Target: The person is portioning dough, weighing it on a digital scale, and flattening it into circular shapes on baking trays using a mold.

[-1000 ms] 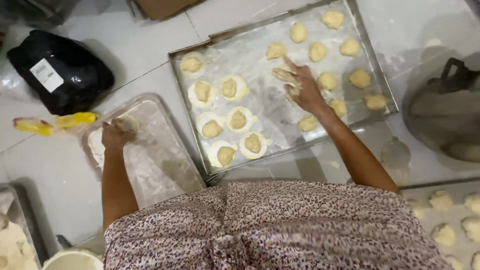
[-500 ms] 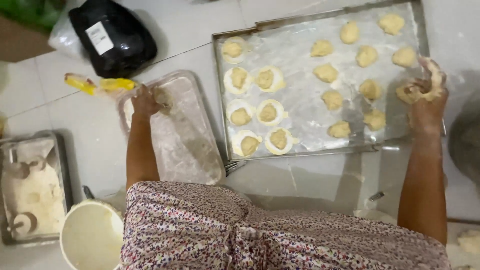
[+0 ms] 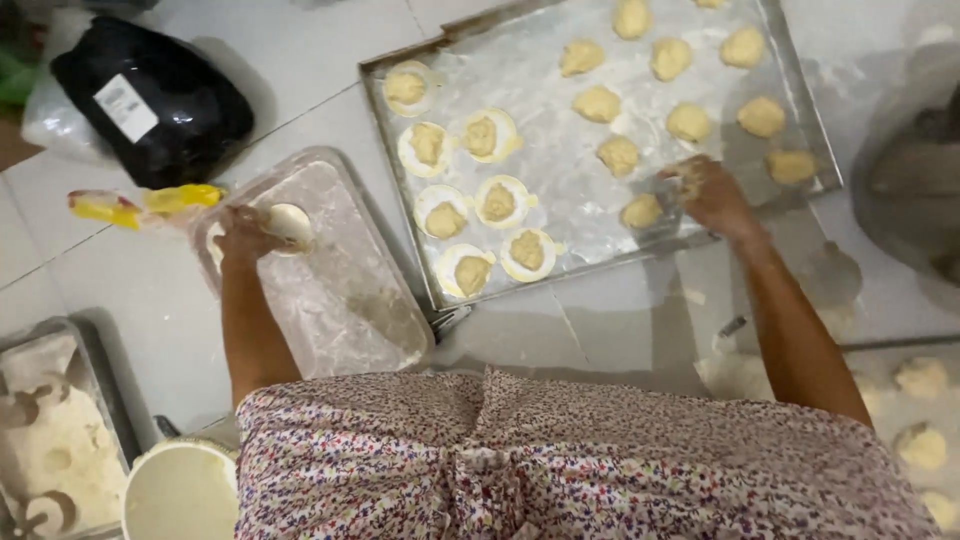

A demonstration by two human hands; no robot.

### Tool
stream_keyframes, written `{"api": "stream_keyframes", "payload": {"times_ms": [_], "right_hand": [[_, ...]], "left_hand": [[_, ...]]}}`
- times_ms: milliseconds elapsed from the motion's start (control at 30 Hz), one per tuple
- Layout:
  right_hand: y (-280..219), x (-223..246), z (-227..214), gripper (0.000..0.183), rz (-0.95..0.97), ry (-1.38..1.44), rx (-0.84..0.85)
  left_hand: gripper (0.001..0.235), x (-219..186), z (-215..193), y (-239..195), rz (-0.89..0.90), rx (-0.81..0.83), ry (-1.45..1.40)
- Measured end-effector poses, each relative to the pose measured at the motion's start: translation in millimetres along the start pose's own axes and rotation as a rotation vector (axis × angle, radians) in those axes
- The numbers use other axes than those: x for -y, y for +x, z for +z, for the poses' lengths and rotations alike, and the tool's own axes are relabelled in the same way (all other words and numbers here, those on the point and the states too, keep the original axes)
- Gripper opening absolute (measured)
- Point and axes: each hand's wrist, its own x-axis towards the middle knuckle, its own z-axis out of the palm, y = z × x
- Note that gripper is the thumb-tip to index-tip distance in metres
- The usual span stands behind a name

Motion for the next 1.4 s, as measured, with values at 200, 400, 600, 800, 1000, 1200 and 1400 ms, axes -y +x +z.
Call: {"api": "stream_keyframes", "payload": {"times_ms": [200, 400, 600, 800, 1000, 1200, 1400], "right_hand": [[-28, -1, 41, 0.090, 0.118, -0.176, 0.072], [-25, -20, 46, 0.101, -0.151, -0.188, -0.011], [-17, -16, 34, 0.097, 0.049, -0.028, 0.013], [-9, -39, 35, 0.048, -0.202, 0.333, -0.153], [-10, -86, 55, 0.046, 0.002, 0.360, -0.146], [-9, -39, 59, 0.063, -0.021, 0.343, -0.233], [-8, 22, 28, 0.063, 0.223, 0.059, -0.037]], "left_hand": [[0.059, 63, 7, 11, 0.076, -0.257, -0.449], [0.042, 19, -27, -39, 0.430, -0.119, -1.837], [0.032, -272, -4, -145, 0.523, -0.110, -1.738], [0.024, -445, 61, -174, 0.339, 0.029, -1.706], [0.023, -486, 73, -190, 0.181, -0.110, -1.443], [0.028, -512, 78, -200, 0.090, -0.142, -1.428], [0.064, -507, 23, -245, 0.168, -0.109, -1.239]]}}
